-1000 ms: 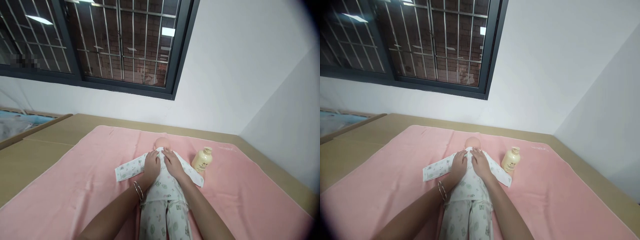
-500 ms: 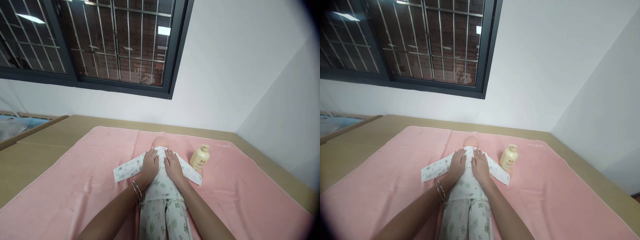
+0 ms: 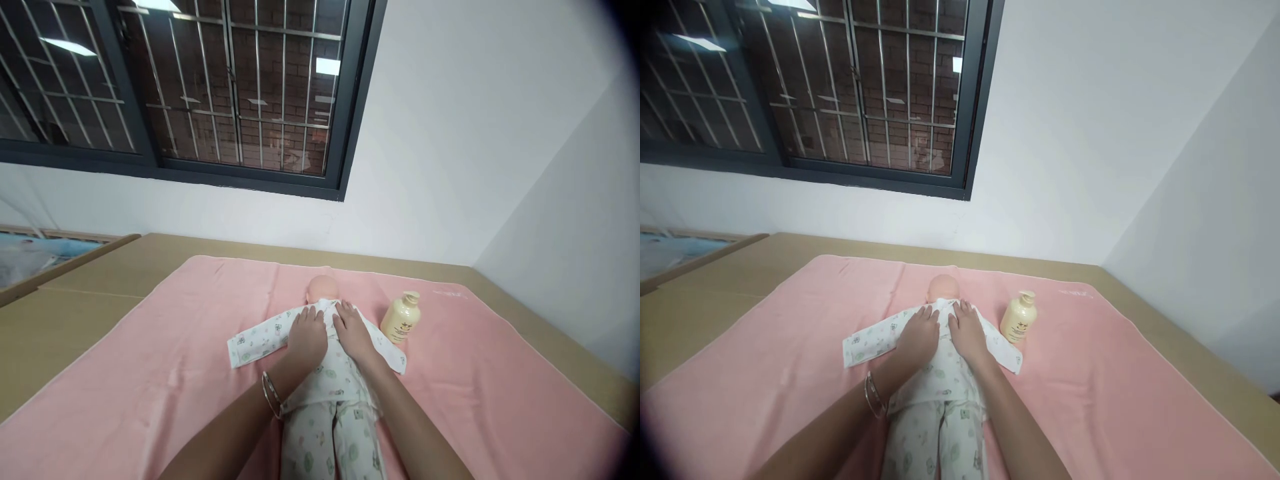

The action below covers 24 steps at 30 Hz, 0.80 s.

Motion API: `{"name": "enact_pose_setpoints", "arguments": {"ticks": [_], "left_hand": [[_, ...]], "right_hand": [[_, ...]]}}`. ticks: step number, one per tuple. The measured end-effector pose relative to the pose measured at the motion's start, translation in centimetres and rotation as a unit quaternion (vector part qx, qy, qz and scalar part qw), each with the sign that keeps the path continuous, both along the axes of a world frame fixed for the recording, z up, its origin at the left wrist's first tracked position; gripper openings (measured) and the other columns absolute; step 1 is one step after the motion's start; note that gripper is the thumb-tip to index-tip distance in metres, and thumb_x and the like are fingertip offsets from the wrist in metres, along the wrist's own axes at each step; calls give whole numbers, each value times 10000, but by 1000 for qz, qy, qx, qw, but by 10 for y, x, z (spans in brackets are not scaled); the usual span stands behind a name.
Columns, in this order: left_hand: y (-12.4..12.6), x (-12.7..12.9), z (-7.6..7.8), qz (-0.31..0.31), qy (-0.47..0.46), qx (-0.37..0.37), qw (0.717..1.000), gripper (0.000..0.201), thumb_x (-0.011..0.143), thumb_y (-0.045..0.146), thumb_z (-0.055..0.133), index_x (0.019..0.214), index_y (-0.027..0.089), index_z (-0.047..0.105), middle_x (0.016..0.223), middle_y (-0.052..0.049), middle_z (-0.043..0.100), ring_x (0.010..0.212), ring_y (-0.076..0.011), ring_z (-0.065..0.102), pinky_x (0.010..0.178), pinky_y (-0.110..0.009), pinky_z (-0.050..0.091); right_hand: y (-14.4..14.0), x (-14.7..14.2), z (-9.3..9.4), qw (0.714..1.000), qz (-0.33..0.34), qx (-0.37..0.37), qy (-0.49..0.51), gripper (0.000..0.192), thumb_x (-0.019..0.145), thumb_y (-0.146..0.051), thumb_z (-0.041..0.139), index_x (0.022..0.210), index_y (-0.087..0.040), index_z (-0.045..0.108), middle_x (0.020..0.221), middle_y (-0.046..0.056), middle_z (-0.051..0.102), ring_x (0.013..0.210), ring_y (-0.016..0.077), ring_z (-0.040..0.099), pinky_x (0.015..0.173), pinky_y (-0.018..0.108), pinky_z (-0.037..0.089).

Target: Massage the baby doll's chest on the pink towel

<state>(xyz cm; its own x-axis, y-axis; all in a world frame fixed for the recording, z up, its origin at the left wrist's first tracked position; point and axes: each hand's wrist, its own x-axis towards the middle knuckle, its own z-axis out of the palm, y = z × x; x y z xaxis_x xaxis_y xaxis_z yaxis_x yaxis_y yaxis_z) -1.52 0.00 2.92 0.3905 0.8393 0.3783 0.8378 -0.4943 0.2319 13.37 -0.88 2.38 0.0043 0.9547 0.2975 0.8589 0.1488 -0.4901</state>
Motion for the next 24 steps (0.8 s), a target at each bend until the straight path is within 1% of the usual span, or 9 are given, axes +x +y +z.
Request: {"name": "enact_pose_setpoints", "arguments": {"ticks": [2, 4, 8, 11, 14, 17, 19, 22, 24], "left_hand": [[-5, 3, -1, 8, -1, 6, 1000, 399, 916, 199, 360, 1238, 84, 566, 1316, -208, 550, 1275, -314, 478, 1066, -463, 354], [-4, 3, -4, 10, -23, 8, 1000, 412, 942, 242, 331, 1242, 77, 559, 1321, -209, 547, 1289, -309, 465, 1082, -470, 338], [15, -5, -7, 13, -56, -24, 998, 435, 959, 308, 316, 1287, 109, 521, 1379, -166, 512, 1331, -282, 421, 1116, -459, 315], [27, -10, -7, 17, -65, -58, 996, 441, 950, 331, 351, 1314, 128, 496, 1417, -144, 479, 1344, -284, 404, 1126, -472, 309], [23, -9, -6, 8, -62, -34, 997, 429, 954, 295, 336, 1311, 123, 499, 1397, -142, 501, 1329, -278, 420, 1129, -478, 306], [7, -1, -8, 16, -33, 22, 999, 396, 944, 234, 337, 1269, 123, 534, 1329, -153, 555, 1283, -283, 467, 1098, -469, 338], [-4, 4, -11, 31, -12, 50, 998, 385, 920, 196, 368, 1252, 111, 543, 1317, -177, 554, 1271, -304, 477, 1072, -476, 357], [-8, 8, -12, 47, -11, 42, 998, 383, 898, 173, 390, 1231, 85, 557, 1329, -206, 533, 1278, -330, 466, 1063, -495, 356], [-4, 6, -9, 45, -32, 19, 998, 384, 909, 198, 384, 1229, 79, 558, 1336, -199, 529, 1283, -323, 457, 1070, -490, 350]], "right_hand": [[5, 3, -2, 1000, -7, 0, -16, 524, 972, -323, 297, 1402, -61, 441, 1479, 172, 359, 1404, 277, 284, 1145, 488, 233], [2, -3, -2, 999, -15, 3, -42, 521, 965, -292, 294, 1400, -46, 440, 1468, 181, 373, 1394, 291, 301, 1141, 493, 236], [-18, -29, 4, 995, -38, 2, -88, 507, 925, -216, 329, 1357, -3, 487, 1400, 214, 453, 1348, 322, 377, 1116, 473, 294], [-27, -41, 8, 995, -40, 1, -90, 484, 897, -188, 375, 1327, -34, 532, 1366, 203, 496, 1322, 319, 417, 1082, 449, 351], [-22, -33, 8, 997, -36, -1, -62, 471, 931, -225, 339, 1329, -69, 538, 1363, 178, 509, 1322, 296, 424, 1076, 437, 364], [-7, -14, 3, 999, -16, -3, -32, 507, 958, -303, 329, 1377, -58, 477, 1432, 170, 432, 1370, 290, 350, 1120, 448, 305], [1, -4, -2, 1000, -2, -4, -24, 526, 960, -334, 343, 1394, -57, 451, 1472, 162, 373, 1393, 292, 304, 1140, 463, 261], [3, -3, -3, 999, -1, -1, -43, 515, 959, -304, 344, 1406, -62, 429, 1484, 158, 354, 1397, 300, 290, 1141, 472, 244], [-3, -12, 2, 997, -17, 11, -75, 485, 946, -249, 352, 1379, -56, 455, 1429, 180, 433, 1362, 311, 349, 1120, 465, 270]]}}
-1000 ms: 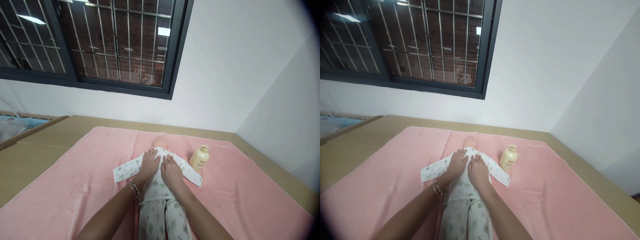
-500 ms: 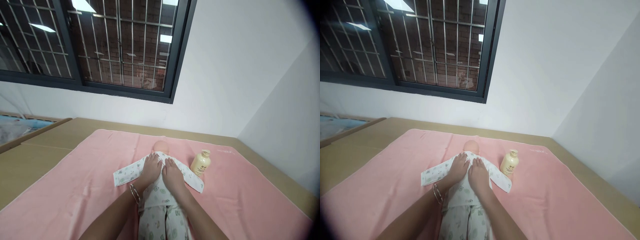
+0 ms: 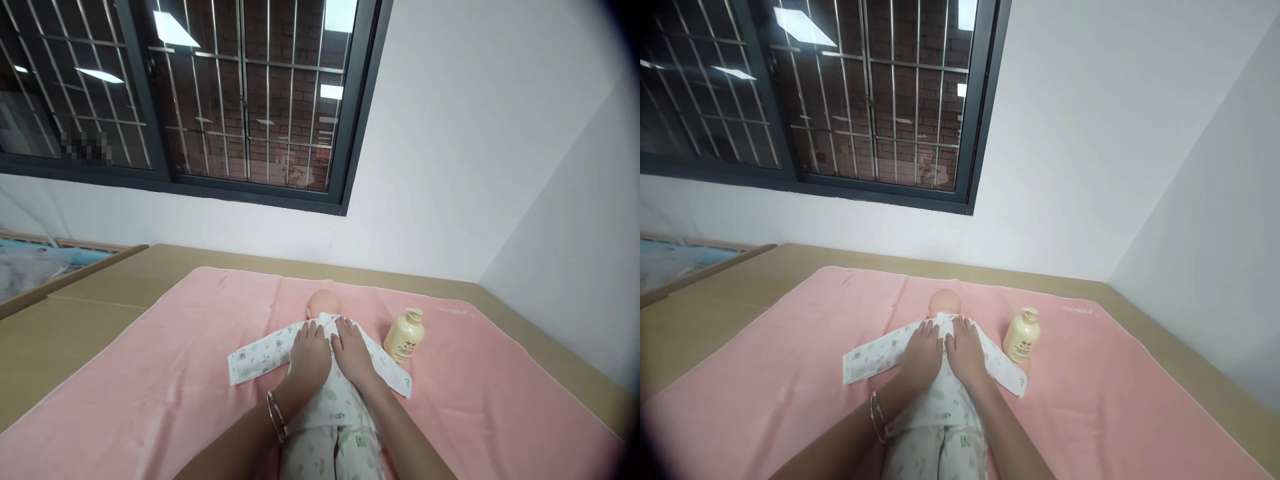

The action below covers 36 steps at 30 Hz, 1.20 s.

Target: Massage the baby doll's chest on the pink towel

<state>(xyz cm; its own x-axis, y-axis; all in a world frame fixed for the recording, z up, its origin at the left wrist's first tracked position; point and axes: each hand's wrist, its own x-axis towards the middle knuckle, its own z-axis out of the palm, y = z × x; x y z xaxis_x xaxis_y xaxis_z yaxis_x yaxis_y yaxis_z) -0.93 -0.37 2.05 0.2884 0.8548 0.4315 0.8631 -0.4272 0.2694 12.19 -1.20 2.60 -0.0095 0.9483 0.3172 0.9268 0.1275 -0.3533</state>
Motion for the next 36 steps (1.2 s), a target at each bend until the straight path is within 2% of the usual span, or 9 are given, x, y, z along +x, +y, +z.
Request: {"name": "enact_pose_setpoints", "arguments": {"ticks": [3, 6, 9, 11, 13, 22, 27, 31, 36], "left_hand": [[11, -8, 9, -17, -42, -30, 999, 368, 915, 255, 404, 1208, 102, 565, 1249, -153, 592, 1198, -290, 513, 1042, -458, 384], [16, -14, 15, -26, -69, -49, 996, 299, 900, 282, 438, 1105, 142, 606, 1116, -104, 640, 1072, -258, 563, 989, -426, 425], [14, -14, 14, -24, -91, -46, 994, 298, 895, 288, 452, 1123, 164, 599, 1172, -95, 621, 1117, -256, 541, 1027, -434, 400], [11, -13, 12, -21, -113, -40, 993, 330, 896, 289, 456, 1177, 169, 580, 1231, -93, 600, 1171, -256, 514, 1069, -445, 367], [10, -12, 8, -19, -132, -36, 990, 351, 895, 288, 459, 1206, 165, 568, 1256, -91, 593, 1197, -254, 499, 1095, -457, 342], [15, -13, 3, -18, -128, -17, 991, 355, 883, 273, 486, 1205, 155, 576, 1252, -90, 608, 1173, -248, 527, 1079, -449, 377], [10, -11, 9, -38, -11, -10, 999, 391, 900, 148, 381, 1243, 138, 568, 1299, -100, 592, 1228, -254, 516, 1094, -462, 373], [-3, -4, 2, -31, 102, 1, 994, 459, 836, 58, 391, 1265, 78, 553, 1317, -167, 570, 1254, -294, 511, 1066, -466, 404], [-7, 1, -9, -26, 106, 25, 994, 490, 817, 58, 405, 1294, 44, 516, 1366, -213, 511, 1307, -309, 457, 1084, -486, 375]], "right_hand": [[-15, -18, 12, 998, -46, 12, -41, 363, 937, -215, 356, 1185, -104, 597, 1138, 167, 645, 1128, 302, 575, 971, 426, 418], [-24, -26, 17, 996, -80, 1, -49, 337, 949, -242, 327, 1024, -161, 646, 936, 108, 686, 895, 270, 656, 802, 383, 484], [-17, -19, 9, 998, -63, -2, -13, 401, 952, -283, 327, 1202, -153, 612, 1193, 123, 634, 1112, 286, 590, 920, 406, 460], [-8, -10, 1, 999, -35, -1, 21, 477, 945, -305, 345, 1348, -115, 517, 1395, 122, 492, 1313, 279, 427, 1075, 413, 352], [-1, -3, -7, 999, -12, -2, 45, 526, 938, -315, 357, 1401, -88, 458, 1467, 108, 401, 1391, 261, 310, 1152, 406, 245], [2, -2, -14, 996, -10, 23, 82, 516, 931, -316, 366, 1384, -102, 487, 1454, 105, 422, 1382, 256, 325, 1165, 416, 218], [2, -1, -14, 997, -6, 31, 67, 509, 927, -299, 373, 1382, -104, 489, 1447, 106, 432, 1369, 249, 345, 1166, 409, 214], [2, 3, -13, 1000, 8, 0, 25, 532, 929, -263, 342, 1419, -75, 428, 1488, 122, 363, 1400, 253, 291, 1173, 416, 193], [-2, 1, -2, 998, 22, -40, -40, 545, 952, -236, 292, 1462, -50, 340, 1520, 138, 291, 1425, 267, 227, 1177, 427, 169]]}}
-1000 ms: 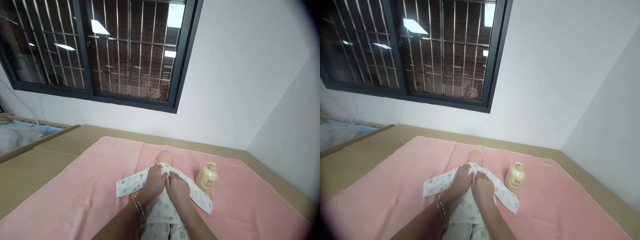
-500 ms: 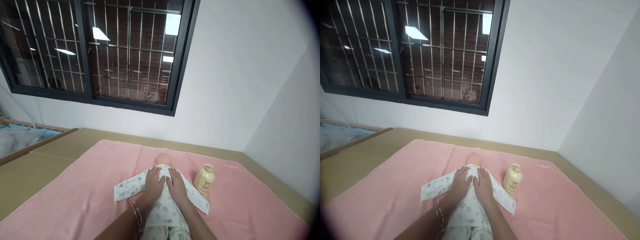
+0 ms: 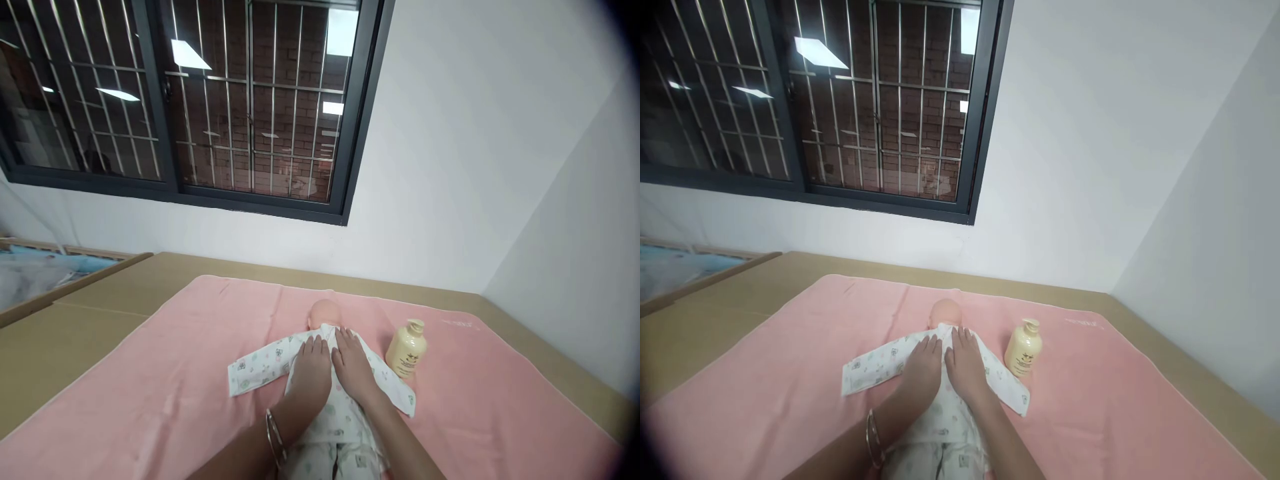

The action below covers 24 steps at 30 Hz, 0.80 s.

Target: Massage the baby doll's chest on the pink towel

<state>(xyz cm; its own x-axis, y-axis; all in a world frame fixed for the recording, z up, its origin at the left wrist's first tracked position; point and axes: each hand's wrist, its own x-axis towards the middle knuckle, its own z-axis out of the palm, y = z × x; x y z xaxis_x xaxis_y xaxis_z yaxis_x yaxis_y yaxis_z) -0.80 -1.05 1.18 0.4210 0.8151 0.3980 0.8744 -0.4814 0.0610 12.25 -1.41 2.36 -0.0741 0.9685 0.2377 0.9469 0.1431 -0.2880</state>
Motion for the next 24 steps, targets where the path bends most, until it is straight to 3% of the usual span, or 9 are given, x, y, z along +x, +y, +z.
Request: {"name": "enact_pose_setpoints", "arguments": {"ticks": [7, 12, 20, 24], "left_hand": [[25, -19, 14, -30, -102, -69, 992, 466, 927, 296, 384, 1340, 97, 470, 1428, -146, 467, 1336, -282, 410, 1133, -478, 319], [23, -19, 17, -23, -104, -71, 992, 432, 930, 274, 373, 1323, 131, 483, 1416, -123, 483, 1332, -278, 412, 1130, -487, 316], [2, 1, 7, 20, -67, 39, 997, 338, 930, 182, 343, 1134, 113, 604, 1235, -159, 608, 1196, -289, 535, 997, -476, 439], [3, -2, 9, 21, -106, 5, 994, 366, 926, 209, 352, 1195, 109, 579, 1291, -155, 579, 1245, -288, 495, 1050, -482, 395]], "right_hand": [[-18, -26, 10, 996, -52, -2, -68, 501, 982, -239, 270, 1414, -39, 427, 1429, 162, 440, 1365, 275, 356, 1148, 398, 240], [-21, -29, 11, 996, -69, 17, -58, 484, 975, -236, 286, 1372, -48, 487, 1368, 173, 508, 1326, 259, 416, 1123, 374, 279], [7, 11, -2, 997, 20, -2, 77, 561, 941, -306, 349, 1460, -95, 357, 1525, 87, 292, 1429, 209, 227, 1182, 383, 157], [2, 5, 0, 998, 2, 12, 63, 543, 939, -287, 342, 1442, -90, 392, 1504, 105, 338, 1418, 235, 252, 1173, 397, 166]]}}
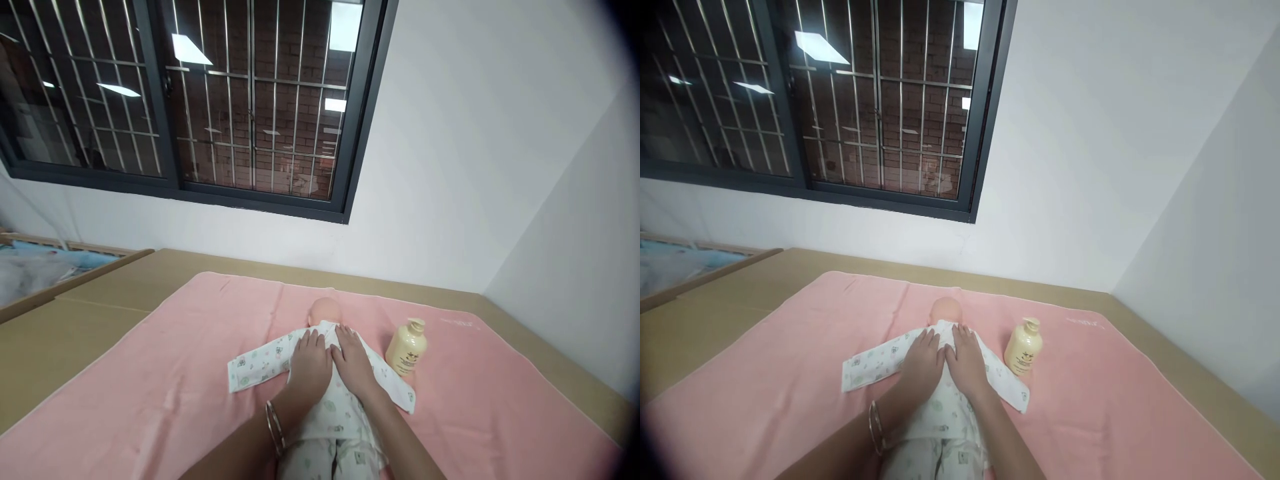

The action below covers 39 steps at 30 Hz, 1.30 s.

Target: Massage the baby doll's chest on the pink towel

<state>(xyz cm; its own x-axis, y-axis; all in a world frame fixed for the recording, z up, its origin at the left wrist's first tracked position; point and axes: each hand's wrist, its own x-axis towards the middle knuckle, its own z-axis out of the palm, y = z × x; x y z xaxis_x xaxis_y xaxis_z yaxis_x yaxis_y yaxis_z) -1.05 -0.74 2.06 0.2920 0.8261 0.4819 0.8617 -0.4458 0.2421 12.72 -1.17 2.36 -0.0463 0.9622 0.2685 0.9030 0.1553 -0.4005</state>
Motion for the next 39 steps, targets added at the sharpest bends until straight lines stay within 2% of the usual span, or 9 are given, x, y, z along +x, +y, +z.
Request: {"name": "enact_pose_setpoints", "arguments": {"ticks": [5, 8, 11, 15, 27, 32, 36, 39], "left_hand": [[13, -12, 9, -15, -52, -78, 995, 445, 895, 315, 427, 1290, 132, 523, 1376, -121, 525, 1315, -284, 427, 1132, -489, 298], [17, -16, 9, -28, -69, -87, 993, 447, 890, 315, 430, 1287, 135, 531, 1383, -114, 519, 1313, -270, 428, 1143, -473, 288], [17, -15, 6, -23, -87, -80, 993, 452, 889, 315, 438, 1295, 138, 527, 1374, -109, 530, 1303, -269, 438, 1143, -473, 291], [15, -12, 1, -21, -101, -69, 992, 450, 882, 320, 458, 1292, 151, 528, 1363, -100, 541, 1298, -276, 440, 1146, -481, 282], [15, -13, 1, -19, -104, -59, 993, 439, 882, 330, 463, 1279, 158, 535, 1351, -98, 548, 1280, -271, 450, 1133, -479, 300], [13, -13, 3, -26, -36, -34, 998, 416, 916, 312, 424, 1280, 143, 532, 1345, -115, 550, 1269, -284, 462, 1107, -485, 328], [1, -5, 3, -34, 68, -10, 997, 385, 903, 174, 376, 1227, 108, 574, 1284, -154, 584, 1233, -291, 504, 1062, -465, 370], [-8, 1, 6, -36, 121, -1, 992, 384, 835, 99, 412, 1159, 81, 618, 1241, -199, 594, 1217, -327, 509, 1027, -499, 385]], "right_hand": [[-20, -27, 14, 994, -86, -8, -73, 468, 948, -269, 322, 1305, -67, 548, 1290, 180, 568, 1248, 302, 485, 1037, 406, 365], [-25, -34, 14, 991, -97, -3, -92, 453, 958, -261, 295, 1268, -86, 576, 1243, 182, 597, 1203, 299, 526, 977, 401, 412], [-17, -26, 8, 995, -86, 1, -52, 471, 948, -286, 320, 1314, -97, 547, 1343, 157, 534, 1282, 292, 458, 1025, 408, 385], [-5, -13, -2, 997, -70, 15, 16, 527, 925, -315, 356, 1378, -80, 488, 1441, 121, 438, 1372, 262, 340, 1137, 390, 261], [-4, -12, -9, 996, -62, 46, 52, 533, 916, -317, 357, 1366, -73, 502, 1421, 113, 464, 1358, 249, 357, 1152, 392, 239], [-5, -13, -7, 995, -62, 52, 56, 525, 914, -313, 358, 1362, -82, 509, 1411, 104, 477, 1352, 244, 364, 1150, 388, 246], [-5, -11, -7, 996, -61, 44, 46, 513, 911, -295, 360, 1353, -88, 518, 1408, 107, 481, 1347, 244, 372, 1156, 388, 232], [-4, -8, -8, 999, -39, 36, 10, 548, 917, -265, 341, 1428, -81, 413, 1488, 128, 363, 1398, 247, 291, 1161, 412, 200]]}}
